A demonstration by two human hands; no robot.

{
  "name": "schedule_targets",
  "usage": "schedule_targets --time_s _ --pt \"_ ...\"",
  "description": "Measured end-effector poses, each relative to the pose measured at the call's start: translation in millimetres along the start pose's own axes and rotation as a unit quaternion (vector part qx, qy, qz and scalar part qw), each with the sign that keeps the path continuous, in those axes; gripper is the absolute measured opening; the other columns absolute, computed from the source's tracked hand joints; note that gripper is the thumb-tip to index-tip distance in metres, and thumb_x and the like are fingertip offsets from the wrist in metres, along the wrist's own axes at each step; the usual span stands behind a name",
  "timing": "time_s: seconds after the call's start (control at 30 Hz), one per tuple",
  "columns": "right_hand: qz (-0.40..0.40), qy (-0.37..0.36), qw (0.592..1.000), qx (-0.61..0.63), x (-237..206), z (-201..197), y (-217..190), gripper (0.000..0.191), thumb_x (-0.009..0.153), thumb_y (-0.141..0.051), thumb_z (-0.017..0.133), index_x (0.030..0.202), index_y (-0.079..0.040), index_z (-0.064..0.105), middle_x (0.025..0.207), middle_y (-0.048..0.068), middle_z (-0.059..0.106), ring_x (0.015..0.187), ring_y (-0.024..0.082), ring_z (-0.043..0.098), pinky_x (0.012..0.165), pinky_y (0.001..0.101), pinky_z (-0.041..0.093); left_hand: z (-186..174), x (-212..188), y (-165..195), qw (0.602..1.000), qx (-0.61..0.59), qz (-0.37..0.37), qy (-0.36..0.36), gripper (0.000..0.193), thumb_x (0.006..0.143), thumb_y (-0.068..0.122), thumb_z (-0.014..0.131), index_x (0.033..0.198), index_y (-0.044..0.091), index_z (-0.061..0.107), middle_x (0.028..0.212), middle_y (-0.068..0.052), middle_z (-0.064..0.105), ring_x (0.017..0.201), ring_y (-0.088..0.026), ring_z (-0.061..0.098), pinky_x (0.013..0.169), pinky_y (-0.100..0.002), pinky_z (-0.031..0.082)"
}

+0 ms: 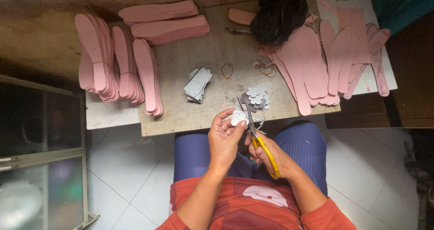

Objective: The person uses yellow-handled scissors to cut small white and brown flower-shaped pieces from a larger sheet of material. The cut pieces are placed on the table, and the person continues cutting additional shapes from the same sheet.

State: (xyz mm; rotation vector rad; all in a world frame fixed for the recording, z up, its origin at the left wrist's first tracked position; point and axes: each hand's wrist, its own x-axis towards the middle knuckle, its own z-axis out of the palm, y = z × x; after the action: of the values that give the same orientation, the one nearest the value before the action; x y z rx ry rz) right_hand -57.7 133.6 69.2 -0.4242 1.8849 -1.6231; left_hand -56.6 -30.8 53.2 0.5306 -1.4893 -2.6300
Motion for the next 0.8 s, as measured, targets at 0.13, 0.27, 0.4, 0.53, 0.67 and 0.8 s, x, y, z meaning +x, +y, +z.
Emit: schedule_targets --time_s 0.13,0.27,0.4,0.53,0.67,0.8 --pt "-0.003 -0.003 1.000 0.007 -2 0 3 0.085 0.084 -0.087 0.041 0.110 -0.007 0.051 0.069 -0.002 0.044 0.059 0.011 0.046 0.057 0.0279 0.047 -1 1 3 1.000 0.000 -0.007 0.005 0.049 0.090 -0.004 0.071 0.134 -0.001 0.052 0.103 -0.014 0.071 0.092 -0.015 0.071 0.082 -0.025 0.058" --pt "0.010 -0.013 1.000 0.019 -3 -3 5 0.085 0.082 -0.089 0.044 0.105 -0.008 0.050 0.067 -0.002 0.045 0.055 0.010 0.046 0.056 0.0287 0.051 -4 3 7 1.000 0.000 -0.006 0.007 0.052 0.089 -0.004 0.072 0.136 -0.001 0.051 0.100 -0.013 0.072 0.090 -0.014 0.071 0.083 -0.025 0.058" --pt "0.025 -0.019 0.999 0.032 -4 -4 5 0.082 0.082 -0.087 0.047 0.102 -0.007 0.051 0.063 -0.002 0.046 0.052 0.010 0.047 0.052 0.0290 0.051 -8 6 10 1.000 0.008 -0.006 0.010 0.052 0.088 -0.004 0.072 0.136 -0.001 0.051 0.096 -0.012 0.073 0.088 -0.014 0.071 0.082 -0.024 0.058" --pt "0.025 -0.013 0.999 0.032 -4 -4 5 0.077 0.083 -0.083 0.049 0.099 -0.008 0.051 0.061 -0.002 0.047 0.049 0.010 0.048 0.048 0.0273 0.049 -11 7 12 1.000 0.018 0.003 0.006 0.052 0.089 -0.003 0.073 0.136 -0.001 0.052 0.092 -0.010 0.072 0.085 -0.012 0.070 0.077 -0.022 0.055" --pt "0.032 -0.018 0.999 0.029 -5 -6 6 0.073 0.084 -0.080 0.053 0.096 -0.008 0.052 0.060 -0.002 0.048 0.047 0.010 0.049 0.044 0.0263 0.048 -14 10 15 1.000 0.023 0.010 0.013 0.052 0.089 -0.003 0.073 0.136 -0.001 0.053 0.091 -0.009 0.071 0.083 -0.010 0.068 0.075 -0.021 0.053" --pt "0.051 -0.018 0.998 0.019 -4 -7 7 0.070 0.083 -0.078 0.054 0.093 -0.009 0.052 0.061 -0.002 0.050 0.046 0.010 0.052 0.042 0.0265 0.048 -14 12 17 0.999 0.029 0.018 0.019 0.051 0.088 -0.004 0.073 0.135 -0.001 0.053 0.092 -0.008 0.072 0.084 -0.010 0.068 0.077 -0.021 0.054"
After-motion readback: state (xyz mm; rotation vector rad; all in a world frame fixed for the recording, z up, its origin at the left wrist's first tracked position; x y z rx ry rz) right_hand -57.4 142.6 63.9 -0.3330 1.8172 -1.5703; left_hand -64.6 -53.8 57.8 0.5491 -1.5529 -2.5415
